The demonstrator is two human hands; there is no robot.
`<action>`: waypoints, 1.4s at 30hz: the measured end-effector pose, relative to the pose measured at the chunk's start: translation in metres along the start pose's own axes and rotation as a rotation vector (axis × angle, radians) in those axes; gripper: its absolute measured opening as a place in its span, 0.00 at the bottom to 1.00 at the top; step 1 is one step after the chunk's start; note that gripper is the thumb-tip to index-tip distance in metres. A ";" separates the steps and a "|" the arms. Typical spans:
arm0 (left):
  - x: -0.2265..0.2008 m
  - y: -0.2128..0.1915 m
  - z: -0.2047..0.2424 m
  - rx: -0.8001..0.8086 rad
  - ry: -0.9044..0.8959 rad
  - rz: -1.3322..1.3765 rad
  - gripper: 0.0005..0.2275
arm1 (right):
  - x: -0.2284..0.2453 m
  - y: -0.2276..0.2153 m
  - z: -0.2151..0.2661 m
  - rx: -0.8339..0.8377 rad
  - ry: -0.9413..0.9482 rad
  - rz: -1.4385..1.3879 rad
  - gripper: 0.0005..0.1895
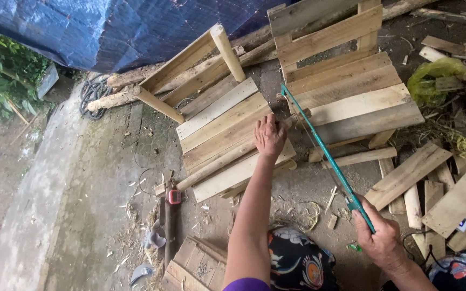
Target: Sawing a wooden stick using a hacksaw to prepare components for a wooden chair.
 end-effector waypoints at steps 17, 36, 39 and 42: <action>0.012 0.013 -0.005 0.092 -0.124 -0.144 0.18 | 0.002 0.000 -0.004 0.047 0.015 -0.013 0.25; 0.012 0.006 -0.001 0.017 -0.151 -0.195 0.16 | 0.035 -0.014 -0.014 -0.013 0.117 0.089 0.23; 0.008 0.001 0.003 -0.002 -0.111 -0.194 0.15 | 0.023 0.020 -0.035 0.084 -0.028 -0.058 0.23; 0.011 0.007 0.005 0.044 -0.107 -0.200 0.16 | 0.003 0.059 -0.084 0.157 0.022 -0.025 0.07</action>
Point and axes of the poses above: each hand's wrist, its own z-axis away from the middle knuckle, its own y-axis out of the palm, x = y × z, the point moved 8 cm from there along -z, towards the middle knuckle, and after that the axes turned 11 degrees about -y, right-handed, at the moved point
